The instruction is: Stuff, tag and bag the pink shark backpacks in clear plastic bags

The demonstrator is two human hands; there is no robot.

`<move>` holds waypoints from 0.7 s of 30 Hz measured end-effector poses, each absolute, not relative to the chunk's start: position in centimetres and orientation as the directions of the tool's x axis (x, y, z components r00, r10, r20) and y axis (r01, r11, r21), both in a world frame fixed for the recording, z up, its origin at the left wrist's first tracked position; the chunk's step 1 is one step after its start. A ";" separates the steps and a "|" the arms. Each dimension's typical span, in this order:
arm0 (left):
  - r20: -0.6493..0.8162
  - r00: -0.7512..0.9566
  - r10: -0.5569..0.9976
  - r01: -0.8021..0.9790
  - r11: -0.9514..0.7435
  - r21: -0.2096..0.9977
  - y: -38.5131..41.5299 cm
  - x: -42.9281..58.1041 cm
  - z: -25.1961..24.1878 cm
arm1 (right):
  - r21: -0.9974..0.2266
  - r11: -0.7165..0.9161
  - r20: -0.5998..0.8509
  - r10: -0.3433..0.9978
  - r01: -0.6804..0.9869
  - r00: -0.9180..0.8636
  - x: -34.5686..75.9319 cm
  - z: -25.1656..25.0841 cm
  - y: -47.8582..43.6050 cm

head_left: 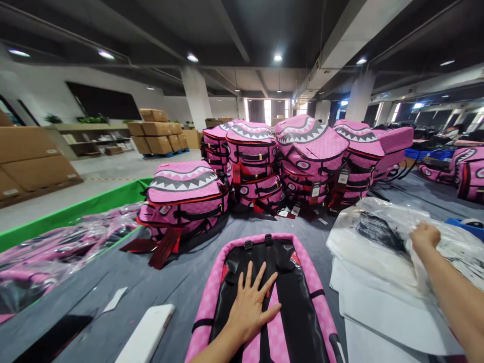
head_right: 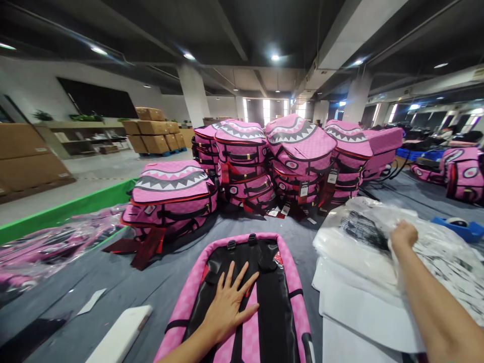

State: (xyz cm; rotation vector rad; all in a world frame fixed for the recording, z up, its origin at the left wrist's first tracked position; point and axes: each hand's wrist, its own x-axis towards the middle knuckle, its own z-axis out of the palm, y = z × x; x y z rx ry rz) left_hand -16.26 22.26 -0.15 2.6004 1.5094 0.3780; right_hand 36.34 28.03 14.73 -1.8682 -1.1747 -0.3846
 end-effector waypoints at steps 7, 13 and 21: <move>0.171 0.466 0.868 0.831 -0.496 0.251 22.4 -16.0 0.0 | -0.463 -0.087 0.620 0.680 0.882 0.392 29.0 23.9 29.4; 0.202 0.482 0.853 0.770 -0.522 0.368 22.1 -16.1 1.3 | -0.430 0.368 0.614 0.788 0.825 -0.031 13.1 23.1 27.2; 0.097 -0.133 0.986 -0.163 -0.119 0.980 18.9 -14.3 5.4 | -0.557 0.610 0.441 0.792 0.563 -0.422 -1.6 12.6 20.2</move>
